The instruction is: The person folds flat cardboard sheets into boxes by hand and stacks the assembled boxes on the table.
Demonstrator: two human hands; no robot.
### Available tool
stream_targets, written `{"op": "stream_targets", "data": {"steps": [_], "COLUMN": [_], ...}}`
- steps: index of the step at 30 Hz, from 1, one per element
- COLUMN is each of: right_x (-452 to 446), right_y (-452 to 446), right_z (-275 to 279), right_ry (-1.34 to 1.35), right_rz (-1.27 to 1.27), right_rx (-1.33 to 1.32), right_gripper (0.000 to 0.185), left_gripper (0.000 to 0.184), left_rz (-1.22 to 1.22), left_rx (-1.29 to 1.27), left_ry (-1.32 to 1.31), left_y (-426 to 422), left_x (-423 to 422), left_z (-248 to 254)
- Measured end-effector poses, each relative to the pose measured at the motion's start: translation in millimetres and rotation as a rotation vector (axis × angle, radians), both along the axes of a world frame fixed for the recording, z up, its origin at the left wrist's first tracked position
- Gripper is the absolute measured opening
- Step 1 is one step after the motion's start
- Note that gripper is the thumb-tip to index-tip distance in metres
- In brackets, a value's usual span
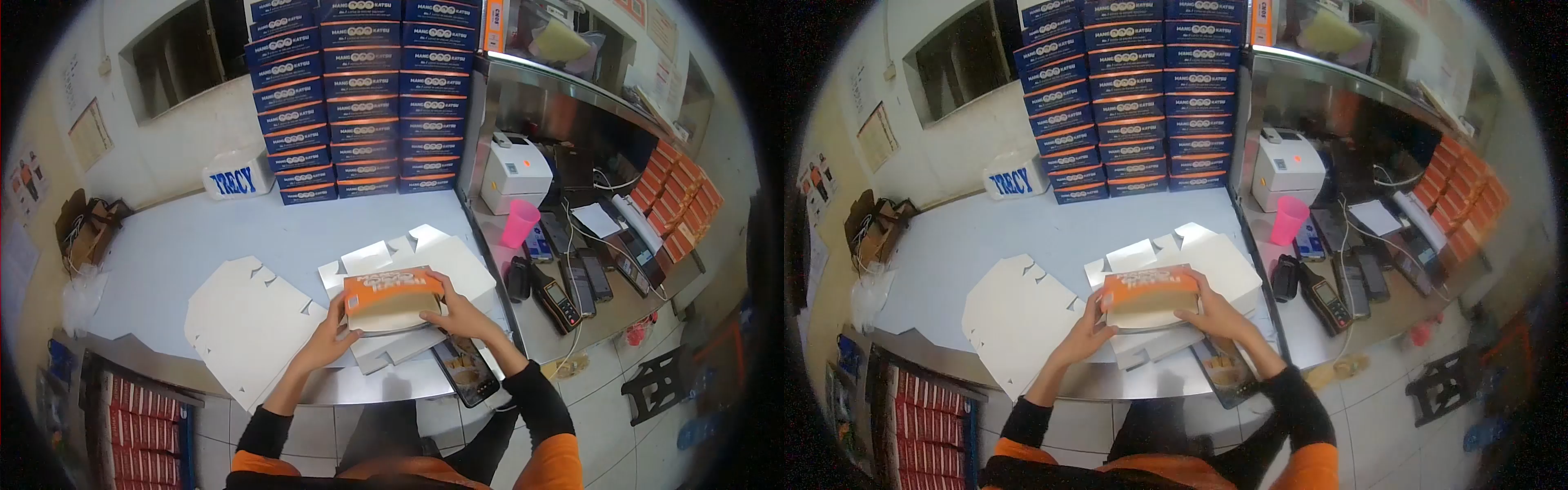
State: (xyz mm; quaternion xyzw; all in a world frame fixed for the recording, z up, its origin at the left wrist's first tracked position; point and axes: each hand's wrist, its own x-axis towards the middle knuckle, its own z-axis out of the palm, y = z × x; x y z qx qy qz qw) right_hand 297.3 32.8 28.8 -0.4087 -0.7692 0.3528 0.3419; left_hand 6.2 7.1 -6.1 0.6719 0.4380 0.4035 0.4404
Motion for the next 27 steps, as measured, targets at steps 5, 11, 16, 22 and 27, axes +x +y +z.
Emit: {"op": "stream_targets", "data": {"steps": [5,11,16,22,27], "right_x": [8,11,13,34,24], "right_y": [6,11,14,19,26], "right_z": [-18,-34,-28,-46,-45], "right_ry": [0.006,-0.006,0.029,0.071,0.058], "right_rz": [0.019,-0.038,-0.073,0.073,0.033], "right_rx": [-0.156,0.046,0.015,-0.048,-0.341], "right_gripper": [0.065,0.054,0.036,0.044,0.063], "left_gripper": [0.061,0.057,0.045,0.048,0.072], "left_rz": [0.0,0.076,0.118,0.057,0.012], "left_rx": [-0.018,0.178,0.088,0.246,-0.112], "left_ry": [0.098,0.35,0.343,0.286,-0.215], "left_y": [-8,-8,-3,7,22], "left_x": [4,8,3,-15,-9], "left_z": [3,3,8,-17,-49]}}
